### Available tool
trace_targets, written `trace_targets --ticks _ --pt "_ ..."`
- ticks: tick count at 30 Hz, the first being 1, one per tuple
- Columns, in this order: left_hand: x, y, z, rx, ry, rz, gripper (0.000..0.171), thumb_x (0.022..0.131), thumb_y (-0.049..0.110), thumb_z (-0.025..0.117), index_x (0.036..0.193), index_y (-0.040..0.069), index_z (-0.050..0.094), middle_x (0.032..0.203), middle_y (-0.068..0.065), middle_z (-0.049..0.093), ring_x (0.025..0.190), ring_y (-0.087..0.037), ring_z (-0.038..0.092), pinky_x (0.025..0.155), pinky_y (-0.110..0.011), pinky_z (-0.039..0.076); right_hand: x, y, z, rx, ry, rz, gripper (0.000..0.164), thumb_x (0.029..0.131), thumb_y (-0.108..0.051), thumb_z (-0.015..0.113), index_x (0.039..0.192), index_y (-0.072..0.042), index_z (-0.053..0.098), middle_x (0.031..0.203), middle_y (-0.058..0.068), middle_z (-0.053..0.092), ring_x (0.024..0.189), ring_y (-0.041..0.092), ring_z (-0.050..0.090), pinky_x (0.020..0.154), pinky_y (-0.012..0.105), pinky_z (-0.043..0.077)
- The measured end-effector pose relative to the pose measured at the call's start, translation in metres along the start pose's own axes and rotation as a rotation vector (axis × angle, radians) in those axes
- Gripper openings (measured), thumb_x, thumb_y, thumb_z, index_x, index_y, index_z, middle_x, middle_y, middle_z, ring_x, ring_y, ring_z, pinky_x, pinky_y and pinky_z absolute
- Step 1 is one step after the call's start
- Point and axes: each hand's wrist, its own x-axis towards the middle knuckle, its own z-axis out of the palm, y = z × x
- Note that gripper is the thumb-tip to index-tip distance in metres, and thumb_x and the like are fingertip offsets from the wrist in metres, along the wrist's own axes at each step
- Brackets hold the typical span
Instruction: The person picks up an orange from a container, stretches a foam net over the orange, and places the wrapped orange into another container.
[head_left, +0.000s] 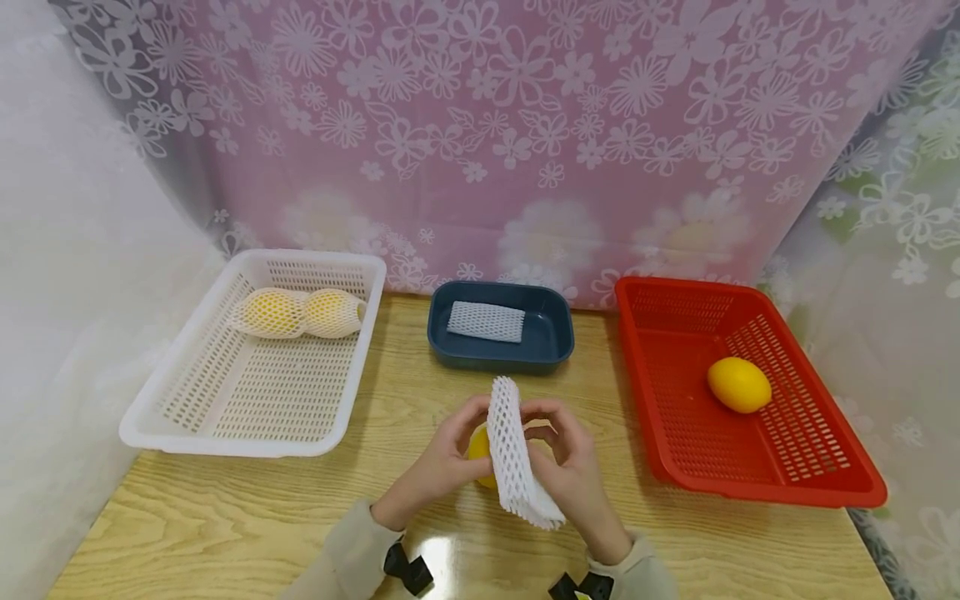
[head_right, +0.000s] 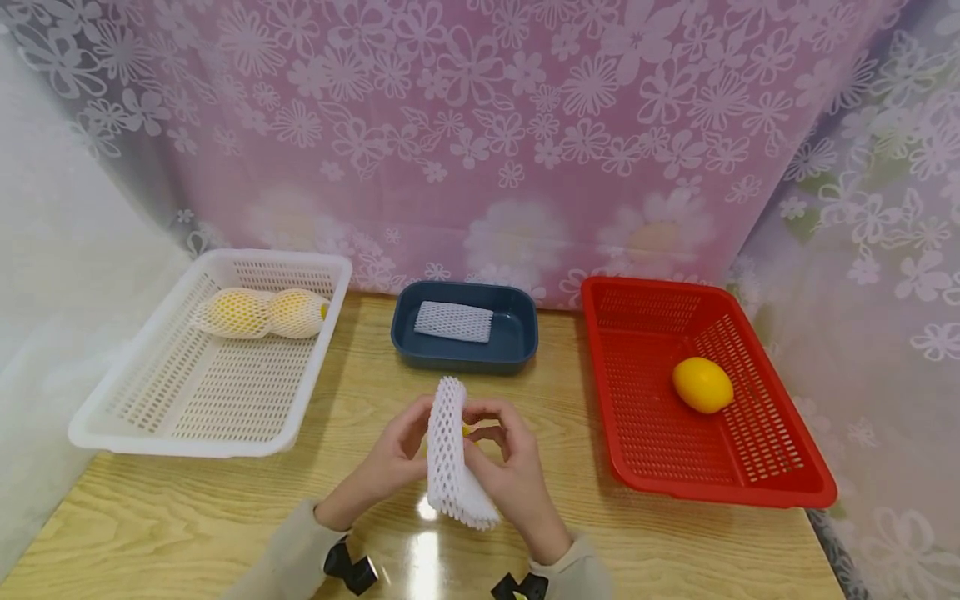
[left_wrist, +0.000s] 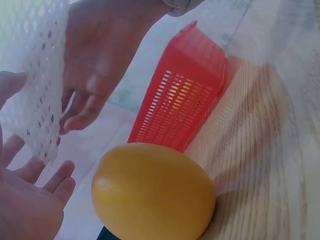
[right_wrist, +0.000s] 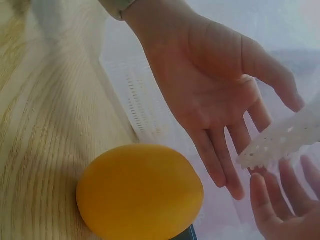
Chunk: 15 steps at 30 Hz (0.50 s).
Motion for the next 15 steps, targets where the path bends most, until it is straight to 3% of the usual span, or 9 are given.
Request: trace_targets --ticks 5,9,15 --pt "-0.0002 0.0014 0.0009 0.059 -0.007 -0.003 0.047 0.094 0.025 0.07 0.133 0.003 0.054 0.145 -0.013 0.044 0.136 -0.03 0.037 0.115 -0.049 0.024 -0.0002 0.001 -0.0009 -0.005 -0.012 0.077 0.059 0.085 0.016 0.062 0.14 0.01 0.043 0.134 0.02 0.051 0.118 0.028 0.05 0.091 0.03 0.05" --pt "-0.0003 0.0019 0.0013 0.089 -0.015 0.009 0.043 0.092 0.021 0.073 0.129 0.004 0.058 0.146 -0.016 0.041 0.137 -0.031 0.035 0.114 -0.049 0.026 -0.0004 0.0009 -0.002 0.022 -0.019 0.093 0.051 0.087 0.012 0.064 0.135 0.012 0.047 0.131 0.012 0.056 0.119 0.023 0.051 0.092 0.029 0.049" --pt "0.0004 0.0025 0.002 0.084 -0.015 0.047 0.037 0.089 0.01 0.074 0.122 0.002 0.059 0.142 -0.021 0.043 0.133 -0.031 0.039 0.112 -0.045 0.03 -0.0003 0.0034 -0.0004 0.076 0.027 0.014 0.038 0.085 0.018 0.062 0.121 0.019 0.05 0.117 0.002 0.063 0.104 0.013 0.058 0.087 0.024 0.05"
